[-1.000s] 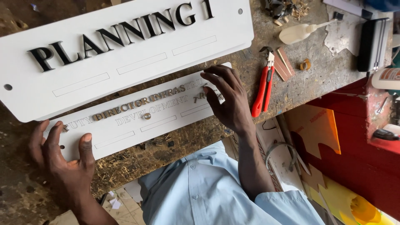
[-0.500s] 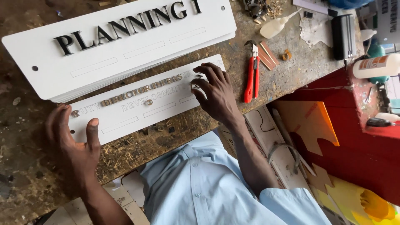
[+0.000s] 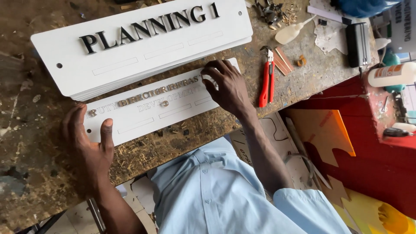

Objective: Manually removing cut-out letters from a plastic stencil sheet on a workbench.

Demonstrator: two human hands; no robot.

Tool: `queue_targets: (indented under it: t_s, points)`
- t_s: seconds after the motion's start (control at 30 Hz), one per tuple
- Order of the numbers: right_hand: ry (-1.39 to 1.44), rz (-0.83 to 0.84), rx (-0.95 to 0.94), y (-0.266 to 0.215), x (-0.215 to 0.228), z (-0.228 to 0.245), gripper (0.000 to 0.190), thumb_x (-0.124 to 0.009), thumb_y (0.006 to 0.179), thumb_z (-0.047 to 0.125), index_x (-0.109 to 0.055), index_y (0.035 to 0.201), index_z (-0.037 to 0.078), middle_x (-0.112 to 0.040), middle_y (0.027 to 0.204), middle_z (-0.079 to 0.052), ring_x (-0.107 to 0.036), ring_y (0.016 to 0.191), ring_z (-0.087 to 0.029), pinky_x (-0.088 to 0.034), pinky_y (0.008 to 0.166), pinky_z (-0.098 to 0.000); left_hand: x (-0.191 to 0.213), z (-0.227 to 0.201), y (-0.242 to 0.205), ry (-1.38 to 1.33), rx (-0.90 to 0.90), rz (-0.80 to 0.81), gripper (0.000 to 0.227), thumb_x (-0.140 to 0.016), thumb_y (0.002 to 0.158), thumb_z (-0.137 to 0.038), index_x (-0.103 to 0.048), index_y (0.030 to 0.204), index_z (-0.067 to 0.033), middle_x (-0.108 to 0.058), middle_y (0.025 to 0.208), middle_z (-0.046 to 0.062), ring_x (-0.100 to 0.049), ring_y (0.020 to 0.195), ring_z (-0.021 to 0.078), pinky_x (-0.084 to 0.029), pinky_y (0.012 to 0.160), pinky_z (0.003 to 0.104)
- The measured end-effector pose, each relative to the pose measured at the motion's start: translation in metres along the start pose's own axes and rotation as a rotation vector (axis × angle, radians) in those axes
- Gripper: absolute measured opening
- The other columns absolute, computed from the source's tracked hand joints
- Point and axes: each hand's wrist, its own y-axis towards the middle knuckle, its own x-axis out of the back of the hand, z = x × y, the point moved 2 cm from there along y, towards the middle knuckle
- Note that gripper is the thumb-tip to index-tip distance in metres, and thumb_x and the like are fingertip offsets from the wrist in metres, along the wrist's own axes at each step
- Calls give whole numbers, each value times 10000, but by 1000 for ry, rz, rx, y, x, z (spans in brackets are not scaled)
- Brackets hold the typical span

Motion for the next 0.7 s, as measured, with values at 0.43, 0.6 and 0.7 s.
queue_targets:
  t_s: [0.43, 0.6, 0.7]
  points:
    - [-43, 93, -15, 9, 5, 1, 227, -804, 1067, 167, -753, 1288, 161, -688, 1396, -89, -646, 1169, -280, -632, 826, -415, -8, 5, 5, 56, 4, 27, 538, -729, 1233, -272, -650, 1525, 173, -607, 1537, 356, -583, 1425, 478, -515, 1172, 602]
    - [-52, 79, -19, 9, 4, 2, 208, -781, 1102, 189, -748, 1306, 161, -689, 1418, -86, -647, 1175, -281, -596, 850, -414, -11, 7, 4, 43, -20, 13, 535, -719, 1252, -257, -629, 1547, 181, -609, 1531, 360, -595, 1426, 493, -520, 1175, 621]
    - [-49, 72, -18, 7, 2, 1, 202, -774, 1114, 205, -731, 1305, 156, -686, 1416, -101, -656, 1180, -281, -622, 846, -413, -10, 6, 5, 44, -7, 26, 552, -711, 1250, -267, -622, 1556, 183, -590, 1541, 357, -588, 1419, 481, -531, 1174, 613]
